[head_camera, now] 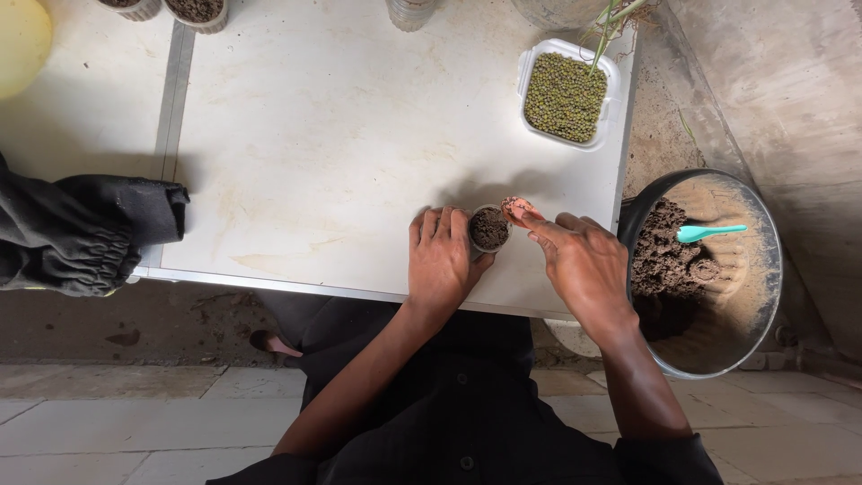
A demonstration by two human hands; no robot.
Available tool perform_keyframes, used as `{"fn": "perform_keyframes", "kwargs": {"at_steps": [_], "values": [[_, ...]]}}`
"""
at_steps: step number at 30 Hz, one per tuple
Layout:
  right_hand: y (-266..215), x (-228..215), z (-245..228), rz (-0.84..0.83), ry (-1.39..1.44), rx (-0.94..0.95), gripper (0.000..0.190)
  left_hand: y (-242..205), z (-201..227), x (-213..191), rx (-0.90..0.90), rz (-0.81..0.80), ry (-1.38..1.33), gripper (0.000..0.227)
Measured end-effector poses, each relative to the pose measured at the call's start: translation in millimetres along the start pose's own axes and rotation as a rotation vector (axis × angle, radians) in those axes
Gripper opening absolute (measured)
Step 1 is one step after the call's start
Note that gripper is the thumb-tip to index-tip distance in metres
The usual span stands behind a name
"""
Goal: Filling small seedling pots with soil and planting seeds followed by watering with a spray bottle.
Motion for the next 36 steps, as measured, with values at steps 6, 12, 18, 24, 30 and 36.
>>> {"fn": "perform_keyframes", "kwargs": {"at_steps": [6,12,18,24,30,36], "values": [[-4,-4,7,-0.061,0.124,0.063,0.02,0,-1,2,-0.008,0.011,-0.003,0.071],[4,-15,-8,-0.082,0.351,0.019,0.02,-1,-2,2,-0.007,0.0,-0.012,0.07],[-7,9,-27,-0.211,0.091,0.033,0.03,0,-3,3,-0.012,-0.008,-0.009,0.072],[-11,15,-25,-0.217,0.092,0.04,0.024,0,-2,6,-0.014,-0.01,0.01,0.071],[-11,11,-27,-0.245,0.138,0.074,0.025,-1,1,4,-0.008,0.005,0.023,0.072],[-13,-24,-10,-0.102,0.351,0.135,0.024,14,12,-10,-0.074,-0.251,-0.093,0.09]]}}
Point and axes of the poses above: each hand's wrist, its own y-axis towards the middle knuckle, its own x-axis out of the palm, z = x × y, the point moved 9 cm from there along y, towards the middle knuckle, and after that the axes turned 1 degree about -x, right-handed, at the moved point
